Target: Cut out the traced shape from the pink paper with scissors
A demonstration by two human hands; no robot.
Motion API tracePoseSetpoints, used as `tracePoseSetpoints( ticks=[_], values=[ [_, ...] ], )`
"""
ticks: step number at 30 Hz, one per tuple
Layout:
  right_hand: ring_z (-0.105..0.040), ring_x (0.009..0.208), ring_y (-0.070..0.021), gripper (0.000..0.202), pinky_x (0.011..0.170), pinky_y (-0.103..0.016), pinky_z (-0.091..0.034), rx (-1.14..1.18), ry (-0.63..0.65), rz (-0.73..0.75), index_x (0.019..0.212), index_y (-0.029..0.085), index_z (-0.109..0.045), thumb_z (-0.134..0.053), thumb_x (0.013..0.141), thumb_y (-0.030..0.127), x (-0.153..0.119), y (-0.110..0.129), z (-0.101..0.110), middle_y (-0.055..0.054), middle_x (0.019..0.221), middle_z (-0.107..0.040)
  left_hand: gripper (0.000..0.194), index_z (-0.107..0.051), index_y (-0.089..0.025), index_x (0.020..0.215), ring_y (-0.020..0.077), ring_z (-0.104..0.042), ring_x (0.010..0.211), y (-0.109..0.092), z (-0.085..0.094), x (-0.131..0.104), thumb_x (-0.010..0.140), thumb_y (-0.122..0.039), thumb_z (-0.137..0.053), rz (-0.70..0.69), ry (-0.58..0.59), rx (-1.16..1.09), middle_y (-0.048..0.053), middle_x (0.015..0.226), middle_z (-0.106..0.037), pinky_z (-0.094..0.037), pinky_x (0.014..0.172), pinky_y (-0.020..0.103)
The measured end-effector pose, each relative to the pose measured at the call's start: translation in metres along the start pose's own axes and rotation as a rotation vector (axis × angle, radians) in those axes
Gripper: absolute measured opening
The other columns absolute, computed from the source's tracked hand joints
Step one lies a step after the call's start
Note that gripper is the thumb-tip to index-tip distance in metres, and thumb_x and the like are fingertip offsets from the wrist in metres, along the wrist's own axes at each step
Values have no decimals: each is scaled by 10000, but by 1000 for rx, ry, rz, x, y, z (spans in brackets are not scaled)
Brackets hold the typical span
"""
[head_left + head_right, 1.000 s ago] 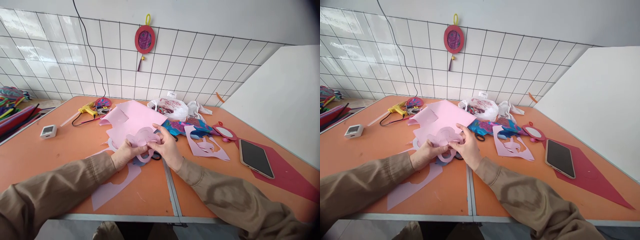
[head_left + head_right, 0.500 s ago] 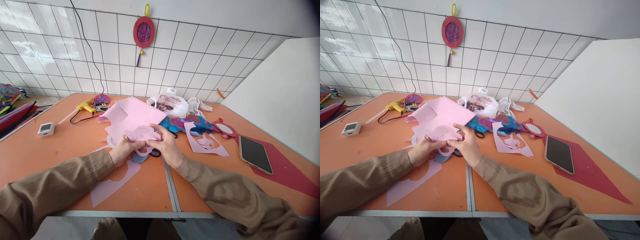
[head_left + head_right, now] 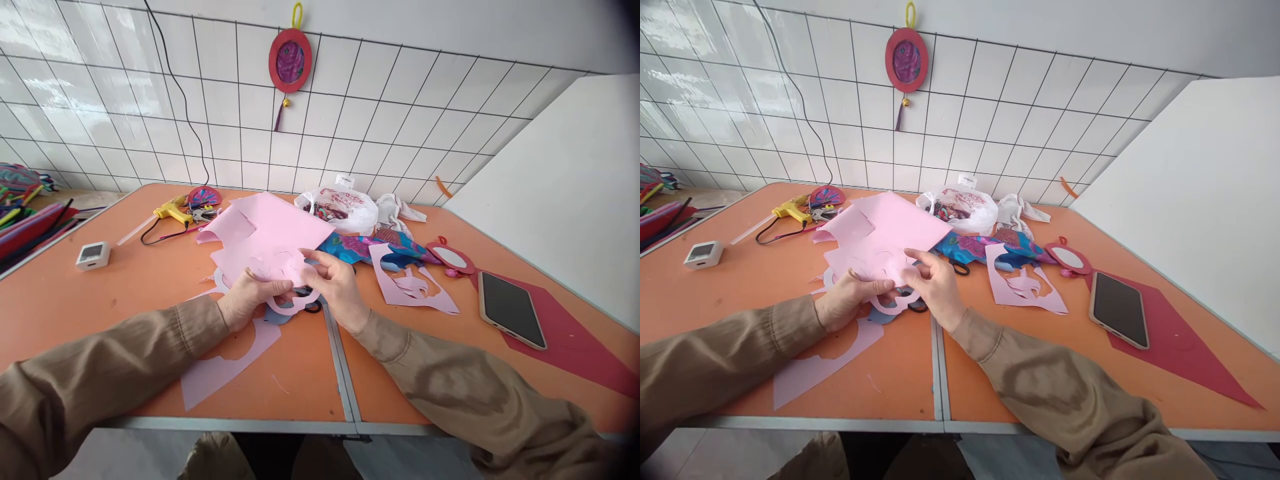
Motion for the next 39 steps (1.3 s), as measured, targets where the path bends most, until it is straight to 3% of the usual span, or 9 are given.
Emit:
tracePoseSetpoints(
  ticks=[2, 6, 10, 14, 17, 20, 26, 31, 39],
  values=[
    [-617, 646, -172, 530, 627, -325, -515, -4, -4, 54, 1212, 142, -652, -732, 741, 372, 1, 4, 2, 16, 691, -645, 245, -727, -141, 625, 138, -539, 520, 0, 1, 0, 671, -355, -838, 5, -10, 12, 52, 531, -653, -441, 514, 264],
    [-650, 790, -195, 652, 710, -335, -551, -4, 68, 93, 1279, 161, -593, -777, 670, 306, 2, 5, -6, -10, 854, -656, 260, -719, -140, 608, 134, -525, 512, -1, 0, -2, 685, -362, -831, 27, -9, 34, 56, 540, -657, -392, 470, 255],
    [-661, 857, -210, 685, 753, -347, -576, -66, 94, 166, 1323, 207, -547, -775, 679, 262, -1, 8, -10, -37, 965, -657, 282, -718, -135, 590, 130, -530, 522, 1, 0, -3, 690, -373, -832, 45, -4, 44, 58, 559, -658, -403, 475, 255],
    [-666, 1002, -234, 417, 872, -369, -569, -191, 16, 399, 1133, 236, -594, -732, 740, 223, -10, 23, -3, -67, 1077, -668, 355, -728, -133, 595, 152, -580, 574, 4, 5, 1, 673, -463, -833, 32, -16, 36, 73, 567, -664, -468, 542, 271],
    [-667, 992, -235, 287, 863, -373, -558, -306, 3, 479, 1053, 235, -611, -688, 779, 197, -14, 25, -4, -67, 1061, -687, 389, -741, -129, 600, 147, -576, 570, 4, 5, 2, 663, -501, -836, 32, -6, 46, 69, 559, -658, -477, 554, 271],
    [-668, 927, -227, 282, 820, -363, -546, -357, 19, 454, 1052, 227, -627, -672, 776, 192, -11, 20, -6, -58, 1018, -702, 414, -751, -125, 599, 139, -546, 542, 4, 1, 0, 668, -525, -835, 42, 32, 67, 59, 527, -628, -443, 513, 264],
    [-577, 707, -163, 68, 687, -306, -483, -382, 40, 398, 826, 206, -625, -668, 776, 219, -7, 15, -7, -11, 812, -648, 480, -768, -137, 639, 168, -596, 603, 7, 2, 1, 665, -615, -808, 25, 39, 65, 92, 628, -700, -445, 532, 272],
    [-566, 709, -163, 124, 660, -294, -460, -387, 52, 358, 868, 203, -631, -673, 752, 213, -7, 14, -8, -5, 796, -636, 535, -762, -138, 608, 149, -593, 588, 9, 5, 2, 655, -669, -787, 7, 45, 54, 83, 605, -692, -476, 577, 266],
    [-490, 603, -139, 159, 559, -270, -396, -361, 55, 261, 722, 210, -537, -671, 762, 287, -4, 5, -7, 20, 664, -533, 483, -768, -137, 664, 148, -602, 595, 8, 4, -2, 649, -617, -824, 1, 39, 60, 86, 671, -727, -443, 530, 246]
  ],
)
Point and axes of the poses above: each hand's wrist, its own x-axis towards the middle knuckle, its own z-axis out of the back of the hand, y = z × x, the point moved 10 cm from there along x, towards the middle knuckle
